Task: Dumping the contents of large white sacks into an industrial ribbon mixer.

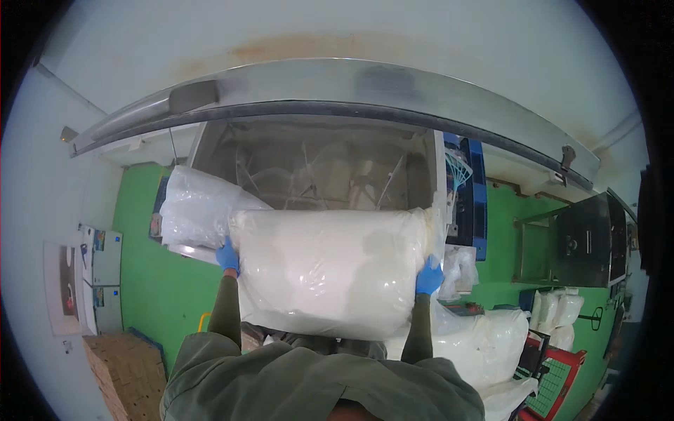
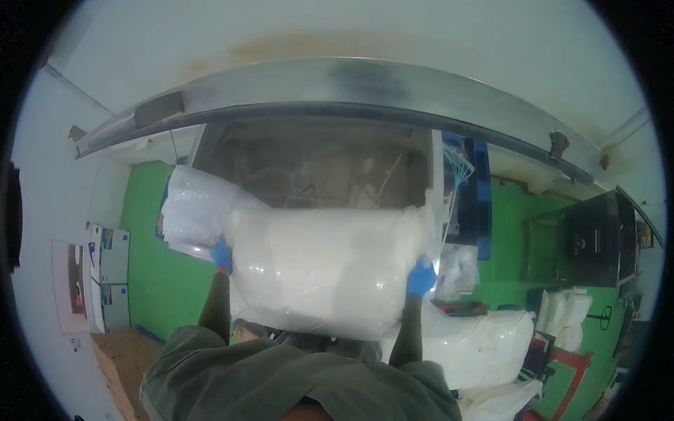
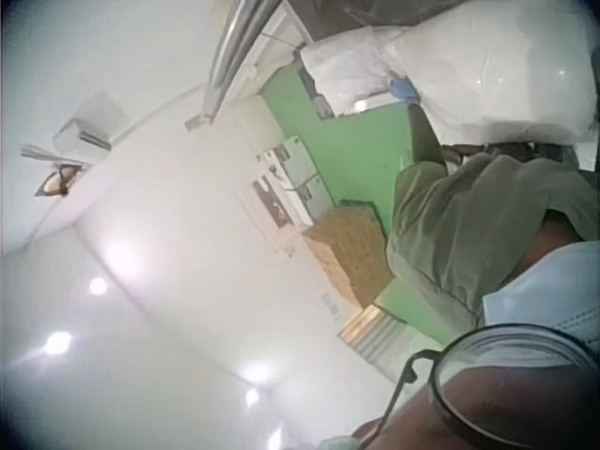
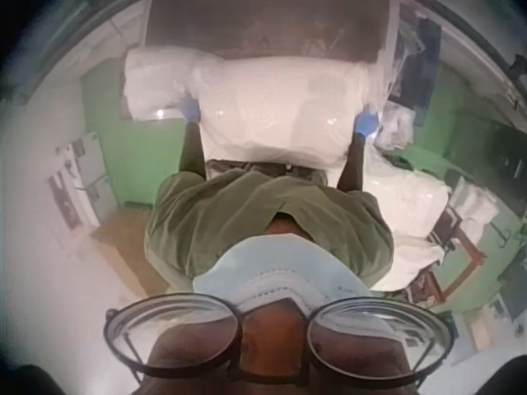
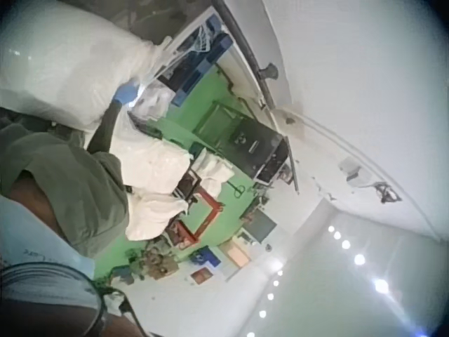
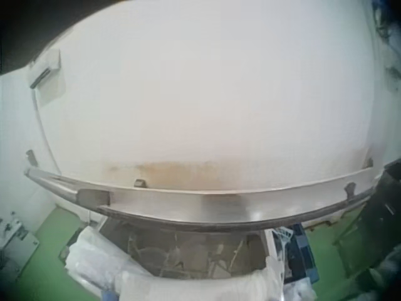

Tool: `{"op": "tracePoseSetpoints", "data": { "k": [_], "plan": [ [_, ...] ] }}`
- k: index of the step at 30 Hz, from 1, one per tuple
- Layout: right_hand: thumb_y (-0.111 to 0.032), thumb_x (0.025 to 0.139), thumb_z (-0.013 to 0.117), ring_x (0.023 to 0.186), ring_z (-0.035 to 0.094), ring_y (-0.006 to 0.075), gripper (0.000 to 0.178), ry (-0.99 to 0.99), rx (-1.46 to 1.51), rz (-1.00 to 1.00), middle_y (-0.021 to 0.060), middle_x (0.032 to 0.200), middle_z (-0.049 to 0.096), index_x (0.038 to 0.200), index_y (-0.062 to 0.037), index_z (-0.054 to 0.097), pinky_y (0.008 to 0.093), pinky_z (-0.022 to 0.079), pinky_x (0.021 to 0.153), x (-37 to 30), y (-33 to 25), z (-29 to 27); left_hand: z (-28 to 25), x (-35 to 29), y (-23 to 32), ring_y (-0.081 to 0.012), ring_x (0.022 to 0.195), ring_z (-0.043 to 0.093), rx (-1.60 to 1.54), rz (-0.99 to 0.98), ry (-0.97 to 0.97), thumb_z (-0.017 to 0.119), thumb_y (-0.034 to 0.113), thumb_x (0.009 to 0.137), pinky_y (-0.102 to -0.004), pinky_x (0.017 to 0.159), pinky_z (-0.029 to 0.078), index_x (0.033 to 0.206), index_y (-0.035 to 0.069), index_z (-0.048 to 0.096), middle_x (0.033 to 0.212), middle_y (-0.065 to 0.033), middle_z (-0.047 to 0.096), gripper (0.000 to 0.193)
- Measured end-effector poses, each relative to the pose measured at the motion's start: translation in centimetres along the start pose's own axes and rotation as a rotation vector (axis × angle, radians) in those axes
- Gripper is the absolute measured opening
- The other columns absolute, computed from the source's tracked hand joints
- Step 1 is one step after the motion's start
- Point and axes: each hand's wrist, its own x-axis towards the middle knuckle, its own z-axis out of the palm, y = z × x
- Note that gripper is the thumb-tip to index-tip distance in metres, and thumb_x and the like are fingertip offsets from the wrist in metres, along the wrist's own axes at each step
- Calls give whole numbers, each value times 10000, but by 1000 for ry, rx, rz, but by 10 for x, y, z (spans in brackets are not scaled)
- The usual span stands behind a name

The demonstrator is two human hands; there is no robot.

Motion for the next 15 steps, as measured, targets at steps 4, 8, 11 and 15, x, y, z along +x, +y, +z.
{"op": "tracePoseSetpoints", "data": {
  "k": [4, 8, 11, 15],
  "plan": [
    [-316, 863, 489, 922, 551, 403, 396, -5, 292, 401, 264, 1024, 570, 1084, 4, 563, 431, 420, 817, -23, -23, -52, -18, -12, 97, -212, 633, 546, -395, -212, 185, 417, 326, 916, -362, 575, 408, 725, -38, 562, 689, -108, 563, 436],
    [-283, 904, 430, 851, 539, 437, 387, 38, 361, 329, 289, 999, 565, 1036, 61, 549, 460, 415, 751, -39, -15, -41, 4, -26, 272, -145, 644, 506, -1208, 32, -17, 405, 230, 919, -267, 606, 408, 723, 31, 547, 694, -34, 536, 313],
    [-239, 883, 488, 740, 551, 346, 355, 35, 165, 186, 235, 855, 606, 876, 110, 558, 420, 408, 649, -47, -6, -25, 24, -63, 367, -170, 664, 512, -1005, 438, -161, 398, 185, 899, -298, 658, 417, 690, 36, 517, 683, -73, 535, 283],
    [-269, 874, 511, 811, 546, 272, 401, -36, -218, 94, 237, 898, 596, 955, 123, 541, 385, 415, 740, -42, 5, -27, 70, -78, 361, -190, 705, 522, -1867, 76, -775, 374, 190, 905, -313, 700, 429, 708, 7, 480, 713, -105, 524, 289]
  ]
}}
